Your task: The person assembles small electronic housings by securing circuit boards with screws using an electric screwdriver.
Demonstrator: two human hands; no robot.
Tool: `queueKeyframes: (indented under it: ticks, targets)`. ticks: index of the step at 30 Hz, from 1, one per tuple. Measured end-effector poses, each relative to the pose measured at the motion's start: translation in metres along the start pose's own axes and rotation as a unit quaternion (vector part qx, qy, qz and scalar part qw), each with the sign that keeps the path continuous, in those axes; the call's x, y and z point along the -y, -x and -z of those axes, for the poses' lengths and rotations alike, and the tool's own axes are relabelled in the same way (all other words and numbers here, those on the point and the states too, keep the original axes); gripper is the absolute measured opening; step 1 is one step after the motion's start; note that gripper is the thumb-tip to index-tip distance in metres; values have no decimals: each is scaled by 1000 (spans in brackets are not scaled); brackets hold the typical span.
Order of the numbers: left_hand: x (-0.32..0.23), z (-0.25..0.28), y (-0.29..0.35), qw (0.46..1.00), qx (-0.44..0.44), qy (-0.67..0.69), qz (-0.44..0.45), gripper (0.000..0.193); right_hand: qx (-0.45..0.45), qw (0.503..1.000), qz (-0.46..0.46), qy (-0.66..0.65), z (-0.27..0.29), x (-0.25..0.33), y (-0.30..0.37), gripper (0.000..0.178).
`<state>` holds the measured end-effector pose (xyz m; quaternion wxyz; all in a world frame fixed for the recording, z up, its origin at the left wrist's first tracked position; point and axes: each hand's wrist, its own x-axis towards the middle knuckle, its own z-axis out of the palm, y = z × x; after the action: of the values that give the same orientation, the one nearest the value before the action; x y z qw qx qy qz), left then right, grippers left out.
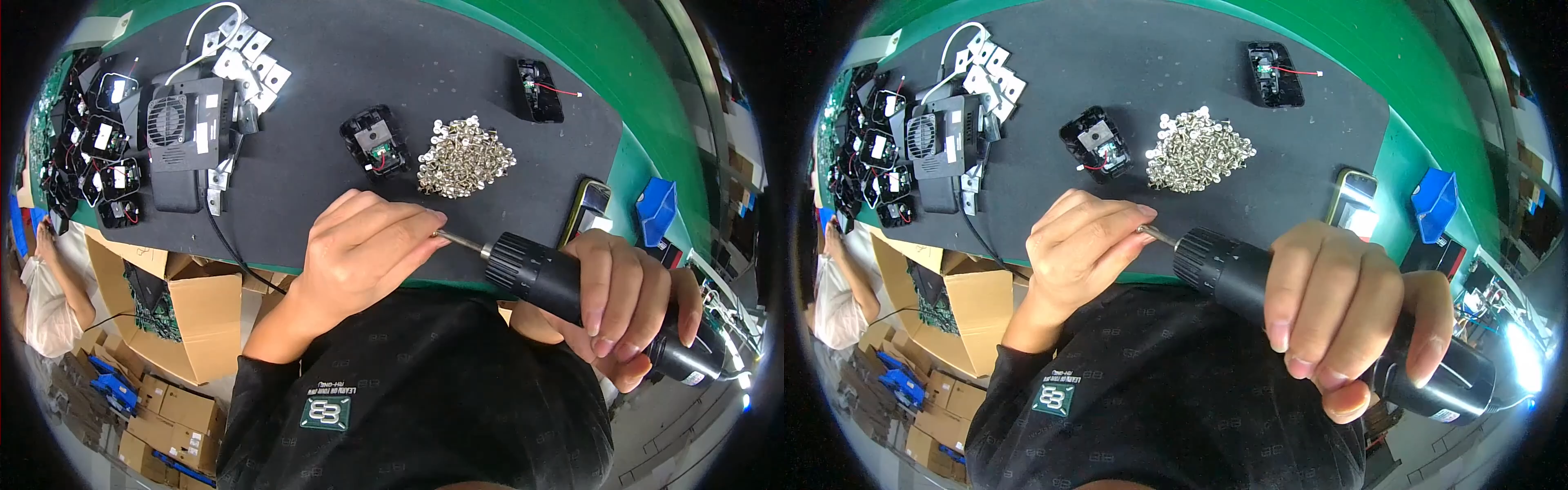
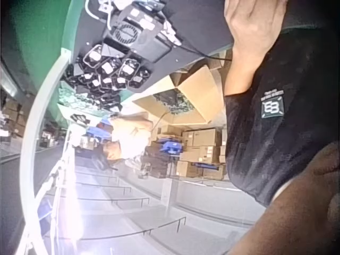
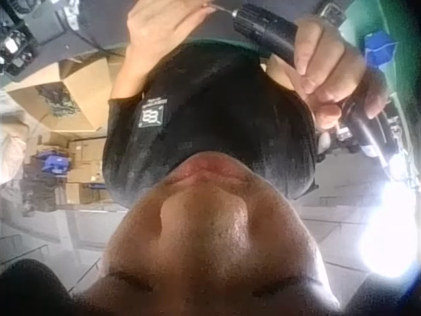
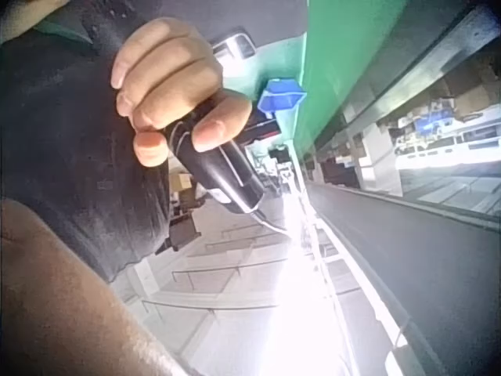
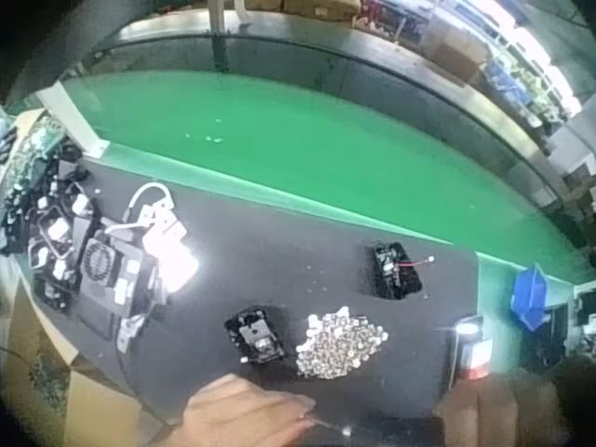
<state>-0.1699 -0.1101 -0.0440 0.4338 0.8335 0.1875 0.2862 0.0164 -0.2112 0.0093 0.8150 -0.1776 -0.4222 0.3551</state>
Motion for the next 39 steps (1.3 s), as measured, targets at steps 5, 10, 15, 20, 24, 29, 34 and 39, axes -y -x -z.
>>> queueKeyframes:
  ticks: [5, 10, 15, 20, 24, 29, 34, 39]
  targets:
    - [6, 2, 1, 1000, -4, 1, -19, 25, 2, 1000, -13, -14, -1, -5, -1, 41]
    - [7, -1, -1, 999, -11, -6, -47, 27, -2, 999, -7, -39, 2, -9, -5, 39]
    - [16, -2, 0, 997, -19, -20, -78, 29, -10, 998, -6, -54, 5, -15, -7, 41]
    - [21, -3, -2, 996, 11, 7, -83, 33, -84, 994, -17, -61, 0, -12, -13, 49]
    - [23, -2, -5, 997, 5, 11, -77, 34, -62, 993, -33, -97, 10, -13, -17, 46]
    - [16, 2, -10, 992, -53, -78, -85, 45, -46, 993, -33, -106, 14, -15, -22, 44]
    - [34, 16, -4, 975, -6, -214, 60, 125, -99, 994, -47, -2, 2, -25, -21, 54]
    - [42, 6, -7, 975, 15, -202, 96, 88, -15, 992, -99, 78, 7, -31, -21, 46]
